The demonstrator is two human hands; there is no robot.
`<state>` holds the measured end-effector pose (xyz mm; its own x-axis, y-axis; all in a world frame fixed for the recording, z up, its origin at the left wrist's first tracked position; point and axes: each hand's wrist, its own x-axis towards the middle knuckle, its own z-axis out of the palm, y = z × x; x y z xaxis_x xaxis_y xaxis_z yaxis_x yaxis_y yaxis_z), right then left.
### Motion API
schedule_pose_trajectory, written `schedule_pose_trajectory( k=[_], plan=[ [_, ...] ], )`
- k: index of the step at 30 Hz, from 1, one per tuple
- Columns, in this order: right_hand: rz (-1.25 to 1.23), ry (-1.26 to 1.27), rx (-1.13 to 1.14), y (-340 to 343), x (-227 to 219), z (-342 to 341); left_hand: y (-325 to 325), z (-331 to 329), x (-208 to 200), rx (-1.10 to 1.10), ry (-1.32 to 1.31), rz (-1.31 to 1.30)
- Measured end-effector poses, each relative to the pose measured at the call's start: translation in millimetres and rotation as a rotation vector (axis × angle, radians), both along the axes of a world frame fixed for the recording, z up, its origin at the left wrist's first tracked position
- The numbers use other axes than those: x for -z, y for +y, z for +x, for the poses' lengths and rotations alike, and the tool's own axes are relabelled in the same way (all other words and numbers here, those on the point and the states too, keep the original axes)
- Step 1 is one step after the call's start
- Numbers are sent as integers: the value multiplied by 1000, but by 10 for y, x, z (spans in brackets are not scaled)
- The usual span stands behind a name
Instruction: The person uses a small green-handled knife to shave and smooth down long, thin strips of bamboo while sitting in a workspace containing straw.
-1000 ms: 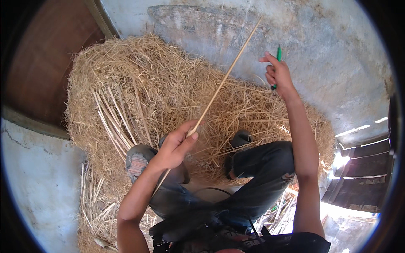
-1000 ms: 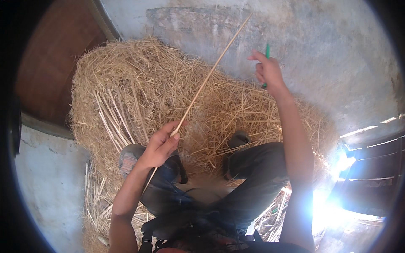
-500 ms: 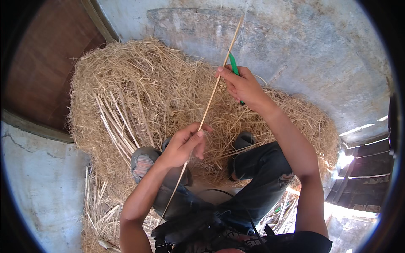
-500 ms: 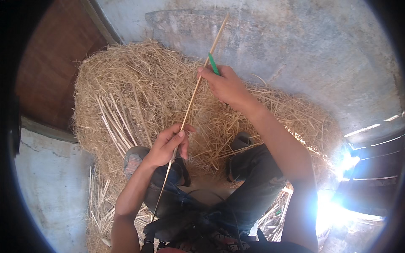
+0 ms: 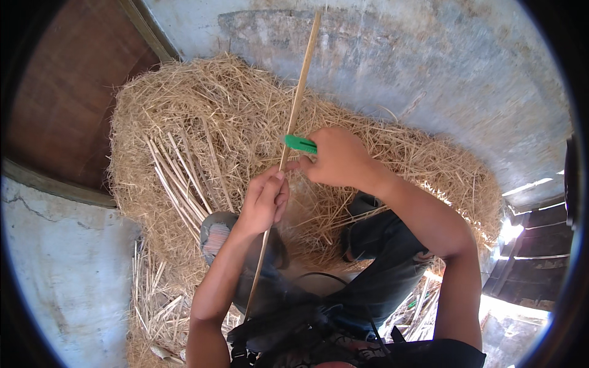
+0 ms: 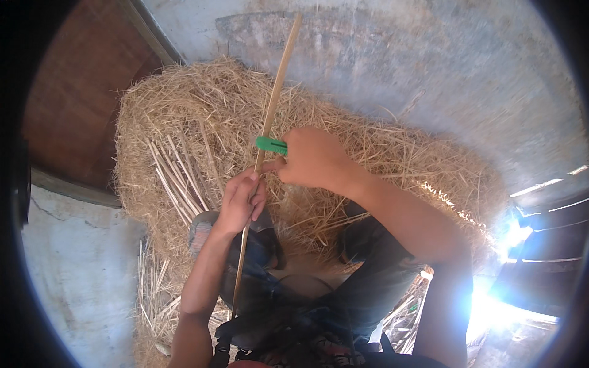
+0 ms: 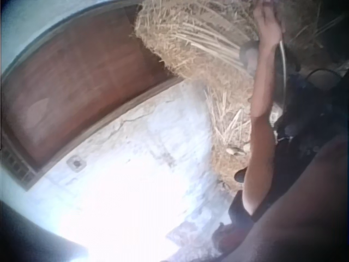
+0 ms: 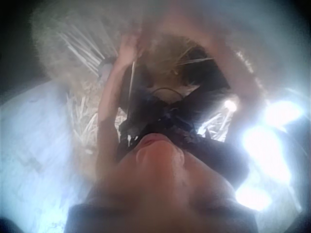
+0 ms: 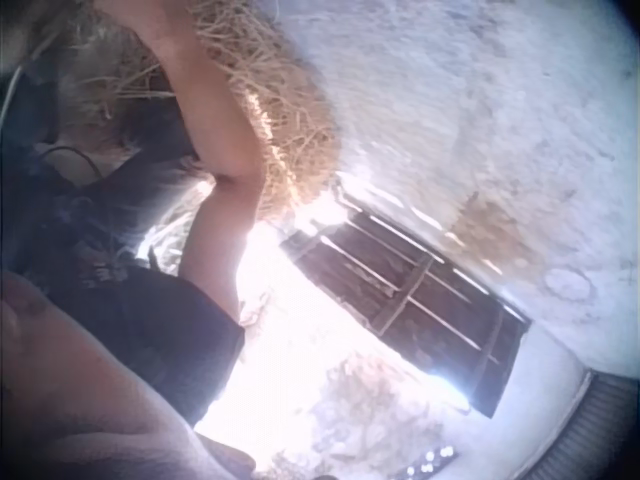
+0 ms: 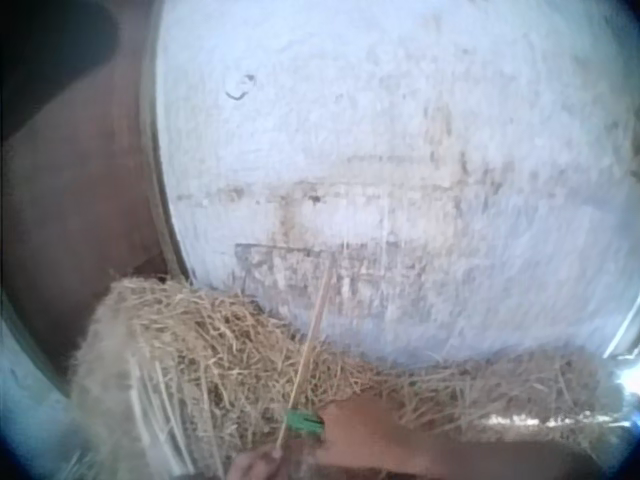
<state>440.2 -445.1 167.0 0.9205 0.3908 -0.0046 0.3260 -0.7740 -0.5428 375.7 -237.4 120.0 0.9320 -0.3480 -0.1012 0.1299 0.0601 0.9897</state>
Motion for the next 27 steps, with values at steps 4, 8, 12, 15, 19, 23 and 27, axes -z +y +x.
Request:
schedule_pose_trajectory(
  k=[4,8,12,15,19,23,27],
  plan=[
    [-105,-5,-44,76,1,-71,36,29,104,-60,-18,39],
    [-138,33,-84,121,20,-111,57,28,97,-116,-10,30],
    [-145,27,-134,151,197,-111,-4,9,98,-135,-26,11],
    [-177,23,-165,173,189,-49,8,-9,123,-147,-105,140],
    [-197,-29,-99,234,259,32,38,16,255,-176,-200,312],
    [-189,-15,-102,304,256,91,100,11,280,-211,-140,325],
    [-131,80,19,151,379,368,78,-132,154,-131,-126,395]
  ],
)
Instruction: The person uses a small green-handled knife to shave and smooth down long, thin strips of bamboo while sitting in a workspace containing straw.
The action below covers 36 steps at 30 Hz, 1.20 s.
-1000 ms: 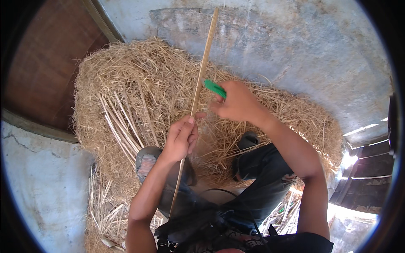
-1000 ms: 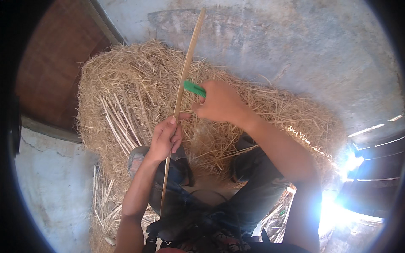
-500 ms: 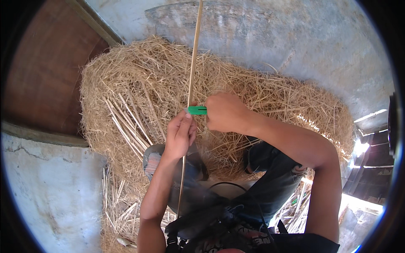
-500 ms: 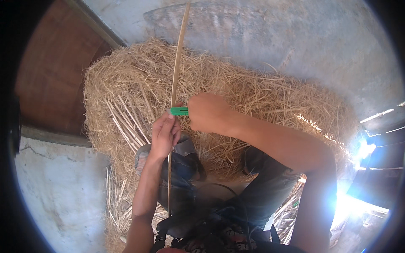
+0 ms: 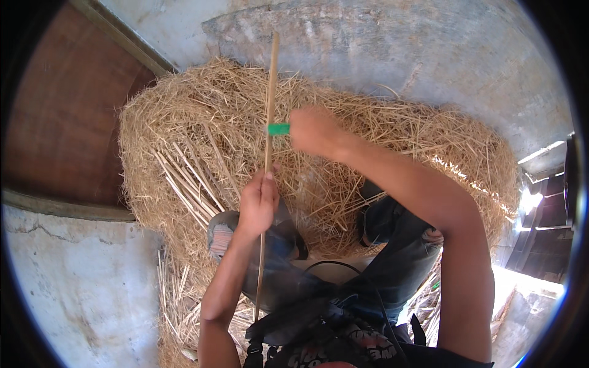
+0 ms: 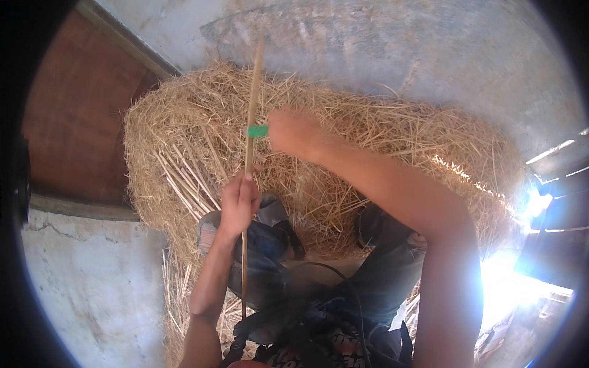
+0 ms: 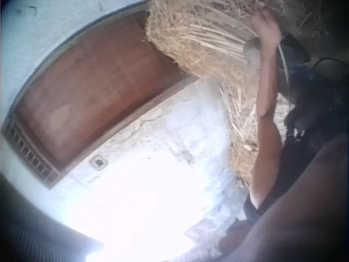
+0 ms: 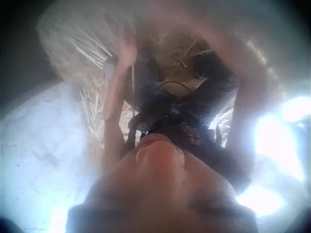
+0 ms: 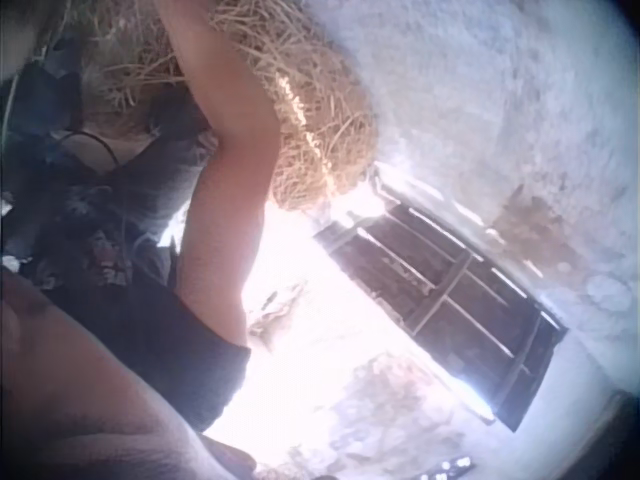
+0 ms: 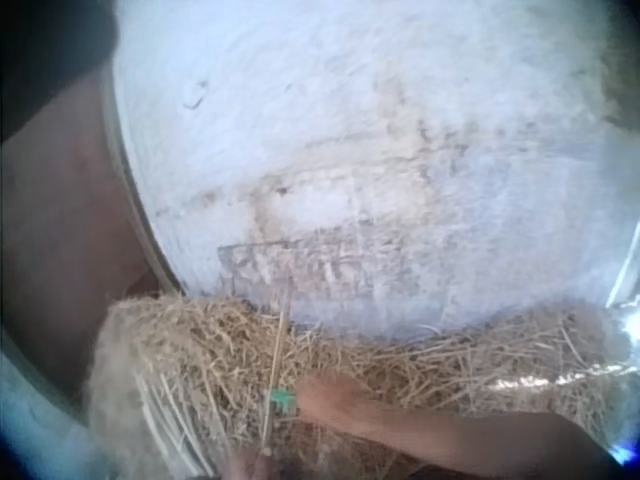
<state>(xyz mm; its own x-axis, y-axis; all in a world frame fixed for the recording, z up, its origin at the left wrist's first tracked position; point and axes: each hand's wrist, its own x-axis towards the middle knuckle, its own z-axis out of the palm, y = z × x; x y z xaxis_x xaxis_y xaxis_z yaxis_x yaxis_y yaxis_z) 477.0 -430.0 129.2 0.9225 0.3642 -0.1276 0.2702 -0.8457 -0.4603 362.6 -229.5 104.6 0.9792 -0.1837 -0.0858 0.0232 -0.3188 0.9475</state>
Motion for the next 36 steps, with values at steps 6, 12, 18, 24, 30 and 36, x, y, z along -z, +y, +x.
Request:
schedule_pose_trajectory(
  k=[6,12,18,24,30,36],
  plan=[
    [-109,-34,222,-699,-25,505,43,-136,158,215,-28,136],
    [-88,-39,519,-1290,-24,725,46,-137,129,355,-102,279],
    [9,-80,732,-1958,167,855,102,-192,106,410,-37,109],
    [217,-185,640,-1849,219,760,157,-150,-69,176,172,-170],
    [699,-75,371,-1142,-253,432,28,-32,-68,239,94,-180],
    [639,-8,169,-662,-268,313,-15,3,-79,171,137,-203]
  ],
)
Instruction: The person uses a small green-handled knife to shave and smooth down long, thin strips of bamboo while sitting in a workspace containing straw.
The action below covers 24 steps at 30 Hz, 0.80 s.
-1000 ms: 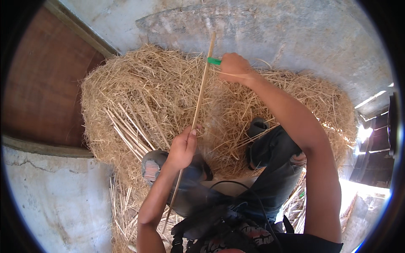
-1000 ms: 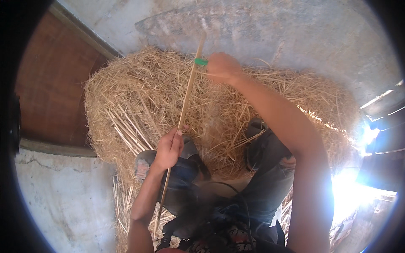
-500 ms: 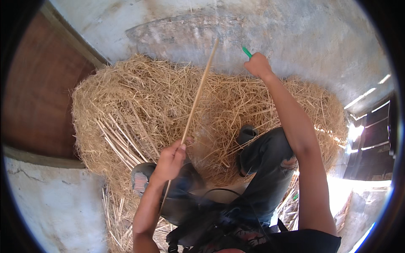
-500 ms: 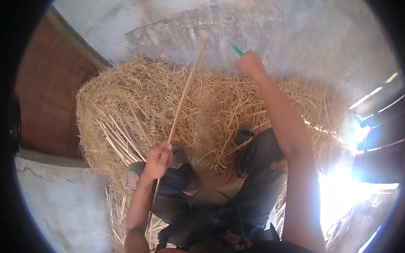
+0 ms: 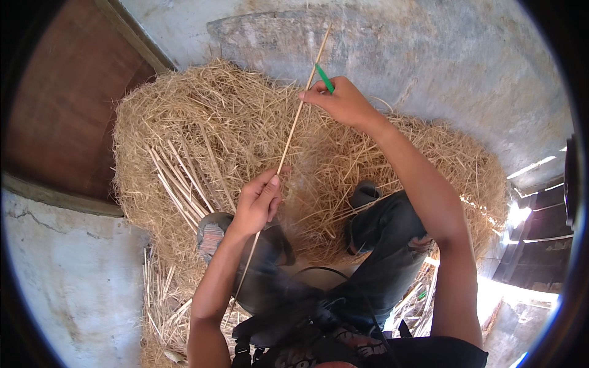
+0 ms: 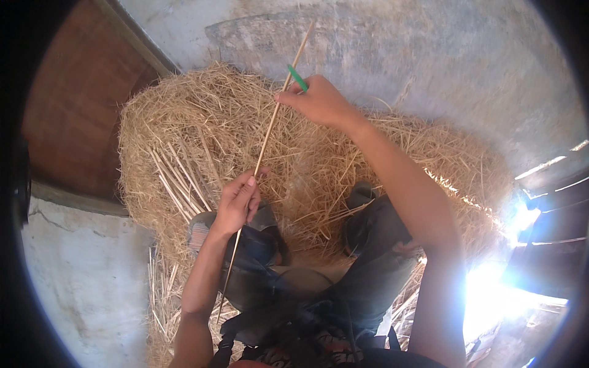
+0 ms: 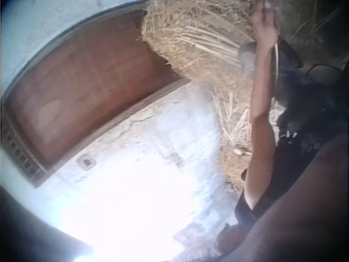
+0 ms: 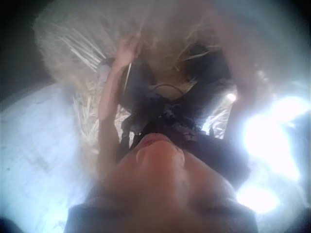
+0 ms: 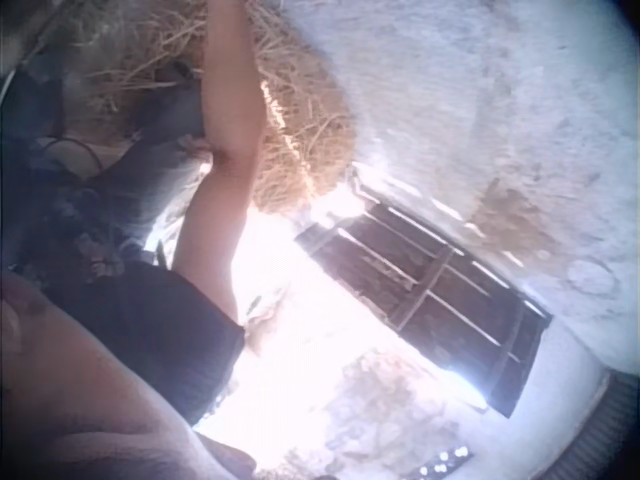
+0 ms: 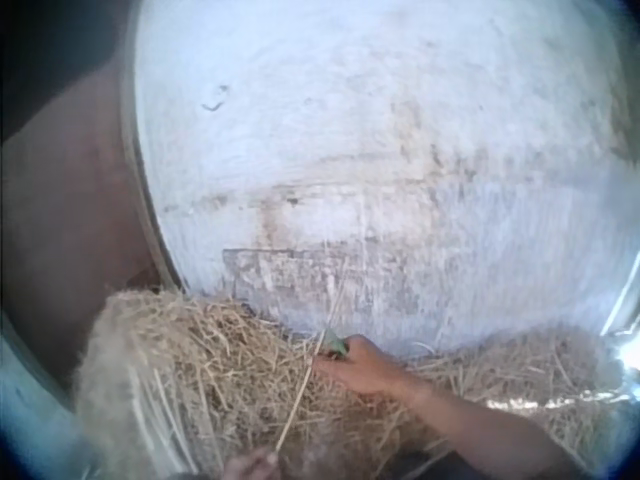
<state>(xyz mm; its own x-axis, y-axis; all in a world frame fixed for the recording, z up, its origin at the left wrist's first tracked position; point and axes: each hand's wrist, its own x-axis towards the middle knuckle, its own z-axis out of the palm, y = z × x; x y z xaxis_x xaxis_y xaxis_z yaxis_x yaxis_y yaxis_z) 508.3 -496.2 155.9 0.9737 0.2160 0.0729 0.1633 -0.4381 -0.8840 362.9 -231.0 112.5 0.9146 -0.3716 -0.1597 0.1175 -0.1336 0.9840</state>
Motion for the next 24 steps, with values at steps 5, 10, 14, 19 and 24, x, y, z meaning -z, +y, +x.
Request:
schedule_pose_trajectory(
  k=[5,10,14,19,24],
  plan=[
    [259,111,148,-84,-113,20,48,-32,-20,136,-7,-63],
    [489,84,354,-494,-115,144,43,-55,-19,323,59,-82],
    [202,116,267,-614,-109,151,39,-64,-3,225,59,-125],
    [38,-1,152,-437,-115,-70,14,-43,2,160,76,-246],
    [-295,-1,33,-420,-200,-219,32,-45,16,120,62,-248]
  ],
)
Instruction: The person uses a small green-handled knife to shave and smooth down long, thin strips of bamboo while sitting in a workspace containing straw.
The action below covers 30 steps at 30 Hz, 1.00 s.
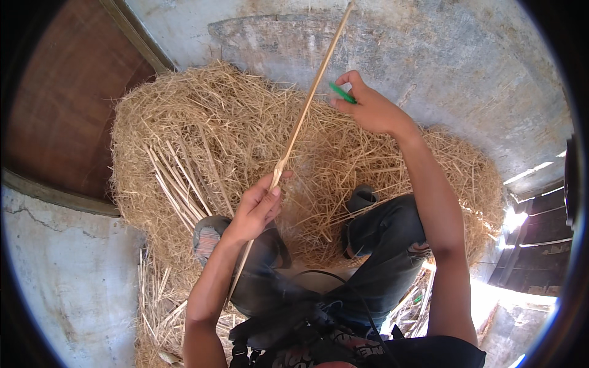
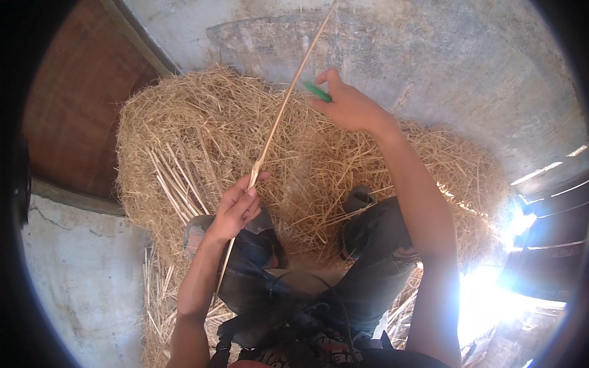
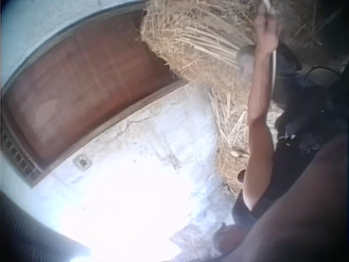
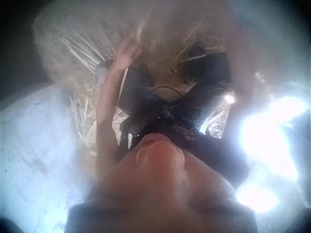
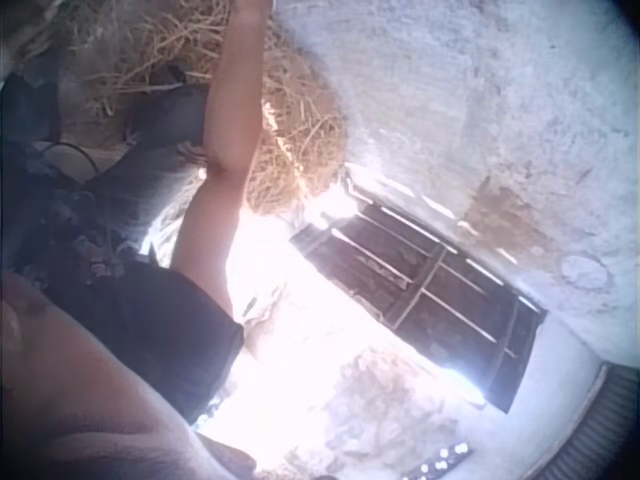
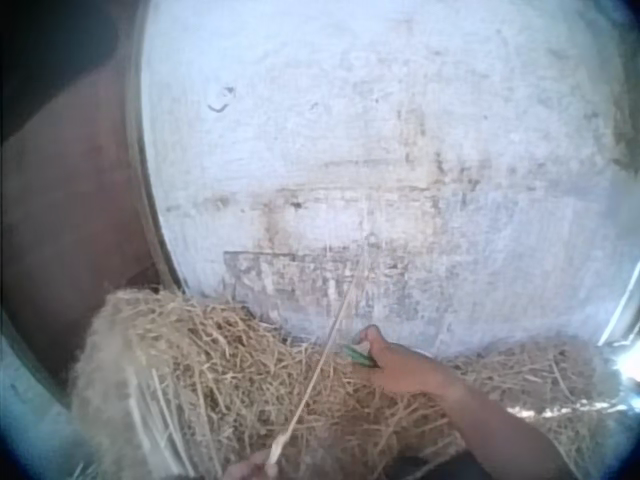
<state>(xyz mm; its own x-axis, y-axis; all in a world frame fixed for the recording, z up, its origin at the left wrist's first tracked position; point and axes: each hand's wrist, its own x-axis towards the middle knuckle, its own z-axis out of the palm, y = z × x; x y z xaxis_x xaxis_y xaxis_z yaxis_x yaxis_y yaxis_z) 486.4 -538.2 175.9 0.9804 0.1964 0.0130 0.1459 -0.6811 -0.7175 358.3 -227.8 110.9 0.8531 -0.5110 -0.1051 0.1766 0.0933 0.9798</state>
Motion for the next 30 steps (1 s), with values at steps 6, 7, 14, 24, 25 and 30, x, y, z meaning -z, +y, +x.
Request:
schedule_pose_trajectory(
  k=[6,7,14,24,25,30],
  plan=[
    [-13,-27,-100,46,-48,-30,27,0,6,-26,-12,-22],
    [-25,7,-104,68,-91,-42,32,0,17,-32,-16,-23],
    [83,-96,-102,205,4,-70,-22,6,-17,-8,-5,-40],
    [-54,35,-75,323,-139,-94,43,-29,-53,9,85,-62],
    [-76,40,-85,339,-134,-100,47,-33,-61,5,89,-57],
    [-124,51,-251,597,-122,-354,87,-30,-65,-45,94,-44]
  ],
)
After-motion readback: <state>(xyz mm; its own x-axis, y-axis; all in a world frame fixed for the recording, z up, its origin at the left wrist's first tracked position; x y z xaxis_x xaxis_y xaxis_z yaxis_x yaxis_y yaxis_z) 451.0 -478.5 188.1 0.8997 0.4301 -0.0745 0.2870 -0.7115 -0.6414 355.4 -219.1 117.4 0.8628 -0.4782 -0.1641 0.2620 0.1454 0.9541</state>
